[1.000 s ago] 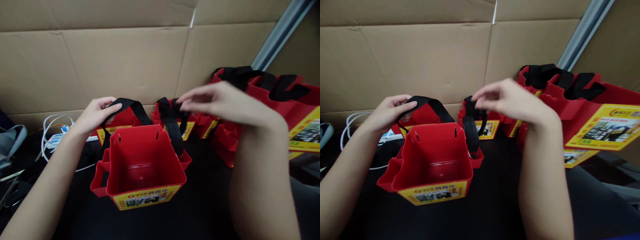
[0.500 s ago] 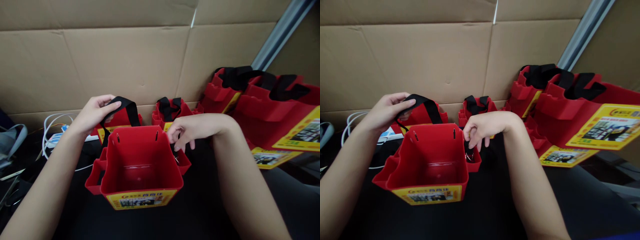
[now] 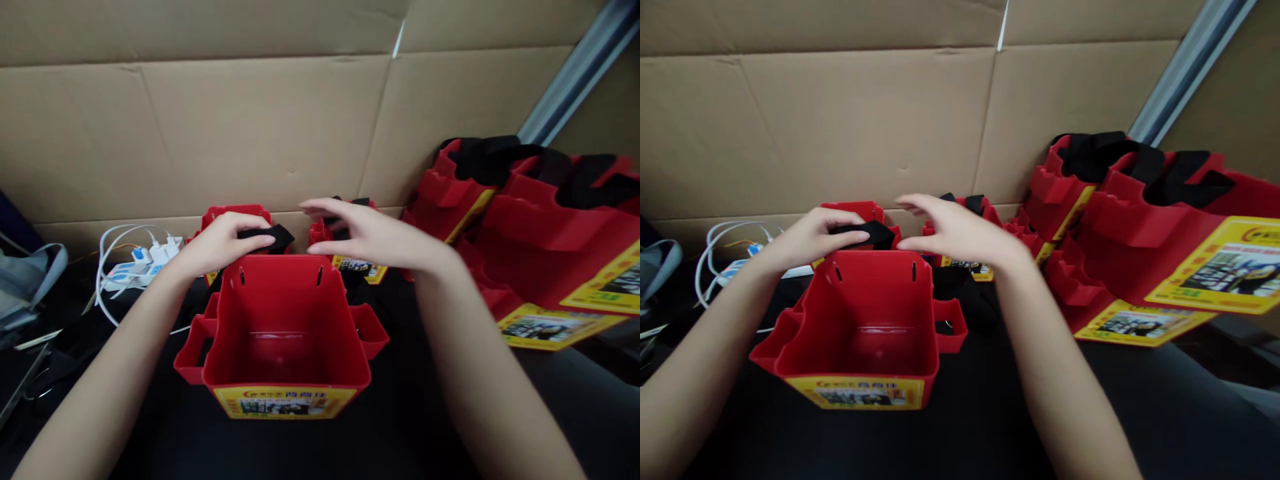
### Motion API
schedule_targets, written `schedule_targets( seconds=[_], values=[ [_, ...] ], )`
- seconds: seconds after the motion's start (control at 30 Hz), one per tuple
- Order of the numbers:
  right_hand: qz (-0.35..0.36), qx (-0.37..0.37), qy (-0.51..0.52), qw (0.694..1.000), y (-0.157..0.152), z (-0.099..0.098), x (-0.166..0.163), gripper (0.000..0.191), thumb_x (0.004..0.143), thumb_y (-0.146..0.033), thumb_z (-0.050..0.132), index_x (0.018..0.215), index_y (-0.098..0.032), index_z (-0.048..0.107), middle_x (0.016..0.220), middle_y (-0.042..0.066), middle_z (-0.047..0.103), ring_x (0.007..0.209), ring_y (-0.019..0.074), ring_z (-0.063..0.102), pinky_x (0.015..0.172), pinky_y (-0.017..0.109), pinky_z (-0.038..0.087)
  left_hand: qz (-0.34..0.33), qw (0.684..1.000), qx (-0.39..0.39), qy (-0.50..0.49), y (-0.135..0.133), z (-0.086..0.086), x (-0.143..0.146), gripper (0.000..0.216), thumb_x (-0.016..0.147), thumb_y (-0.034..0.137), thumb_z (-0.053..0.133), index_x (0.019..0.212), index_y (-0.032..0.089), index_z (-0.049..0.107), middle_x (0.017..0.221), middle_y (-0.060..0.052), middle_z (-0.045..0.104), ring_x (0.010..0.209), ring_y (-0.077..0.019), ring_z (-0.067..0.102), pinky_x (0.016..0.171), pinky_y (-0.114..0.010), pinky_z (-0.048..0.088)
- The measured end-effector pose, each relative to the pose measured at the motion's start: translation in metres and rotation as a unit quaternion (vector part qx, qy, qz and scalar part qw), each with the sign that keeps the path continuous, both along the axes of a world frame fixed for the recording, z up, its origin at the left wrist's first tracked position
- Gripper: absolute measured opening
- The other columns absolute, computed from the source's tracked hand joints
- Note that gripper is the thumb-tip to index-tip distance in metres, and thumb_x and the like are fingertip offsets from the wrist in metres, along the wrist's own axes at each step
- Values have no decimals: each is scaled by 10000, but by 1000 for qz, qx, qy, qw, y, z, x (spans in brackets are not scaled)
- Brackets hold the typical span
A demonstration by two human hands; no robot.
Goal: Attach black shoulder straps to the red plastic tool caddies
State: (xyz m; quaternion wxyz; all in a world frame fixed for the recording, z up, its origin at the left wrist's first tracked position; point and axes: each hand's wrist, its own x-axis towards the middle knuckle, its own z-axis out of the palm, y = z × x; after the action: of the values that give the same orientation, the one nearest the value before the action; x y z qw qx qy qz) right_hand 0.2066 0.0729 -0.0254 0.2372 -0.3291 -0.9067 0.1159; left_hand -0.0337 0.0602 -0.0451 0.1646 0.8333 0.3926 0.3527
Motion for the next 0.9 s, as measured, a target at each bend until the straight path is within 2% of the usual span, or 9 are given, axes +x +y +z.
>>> schedule_targets(
  seconds=[0.07, 0.17, 0.27, 0.37, 0.5, 0.63, 0.7, 0.8, 0.9],
  values=[
    [107, 32, 77, 991, -4, -11, -29, 533, 775, -416, 555, 1261, -229, 440, 1322, 41, 449, 1186, 210, 432, 982, 329, 349, -1, 1000, 21, 23, 0, -1, 3, 182, 772, 313, 573, 829, 167, 665, 877, -19, 670, 865, -157, 586, 783, -237, 435],
    [160, 11, 137, 977, -4, -24, -54, 393, 829, -327, 494, 1209, -223, 485, 1250, 42, 518, 1131, 186, 482, 958, 316, 363, -12, 999, 21, 35, -3, 0, 5, 202, 772, 314, 573, 887, 190, 683, 913, -22, 677, 882, -168, 594, 786, -243, 445],
    [128, -12, 166, 978, 4, -25, -51, 280, 828, -301, 488, 1059, -184, 594, 1105, 51, 610, 1015, 181, 550, 887, 303, 396, -26, 1000, 3, 15, -8, 5, 1, 229, 754, 318, 594, 934, 201, 675, 907, -19, 676, 824, -149, 602, 733, -217, 458],
    [38, 2, 174, 984, 16, -15, -24, 238, 797, -333, 517, 893, -156, 645, 937, 54, 656, 888, 191, 577, 790, 305, 413, 8, 999, -32, 2, -9, 11, -16, 232, 732, 354, 612, 871, 179, 674, 783, -12, 669, 687, -125, 594, 591, -185, 447],
    [-69, 9, 74, 995, 31, -2, 16, 252, 759, -379, 549, 854, -167, 647, 834, 45, 651, 788, 186, 574, 732, 307, 412, 44, 994, -54, 89, -4, 14, -43, 228, 730, 388, 600, 779, 183, 686, 700, 1, 659, 609, -114, 567, 533, -179, 423],
    [-45, 7, 23, 999, 30, -4, 15, 311, 734, -389, 580, 975, -201, 636, 968, 43, 644, 893, 191, 571, 816, 318, 414, 58, 995, -12, 84, 0, 8, -31, 208, 751, 357, 582, 799, 186, 691, 784, -10, 687, 691, -131, 594, 619, -197, 444],
    [13, -21, 67, 997, 23, -10, -3, 394, 740, -407, 580, 1086, -218, 595, 1106, 46, 606, 1002, 191, 544, 879, 315, 403, 25, 998, 8, 50, 2, 2, -12, 178, 756, 309, 581, 819, 181, 688, 825, -17, 690, 757, -140, 607, 684, -209, 450],
    [114, -129, 106, 979, 14, -20, -32, 376, 816, -446, 474, 1071, -203, 608, 1115, 41, 608, 1020, 177, 546, 907, 308, 399, -14, 1000, 12, -14, 8, -8, 9, 156, 743, 263, 596, 837, 170, 678, 838, -25, 685, 792, -144, 613, 730, -228, 454],
    [123, -217, 125, 960, 14, -26, -46, 361, 818, -435, 478, 1038, -195, 634, 1081, 40, 629, 992, 175, 563, 885, 302, 412, -19, 998, -30, -55, 13, -14, 14, 151, 717, 278, 622, 785, 147, 654, 777, -33, 673, 744, -145, 615, 686, -235, 466]
  ],
)
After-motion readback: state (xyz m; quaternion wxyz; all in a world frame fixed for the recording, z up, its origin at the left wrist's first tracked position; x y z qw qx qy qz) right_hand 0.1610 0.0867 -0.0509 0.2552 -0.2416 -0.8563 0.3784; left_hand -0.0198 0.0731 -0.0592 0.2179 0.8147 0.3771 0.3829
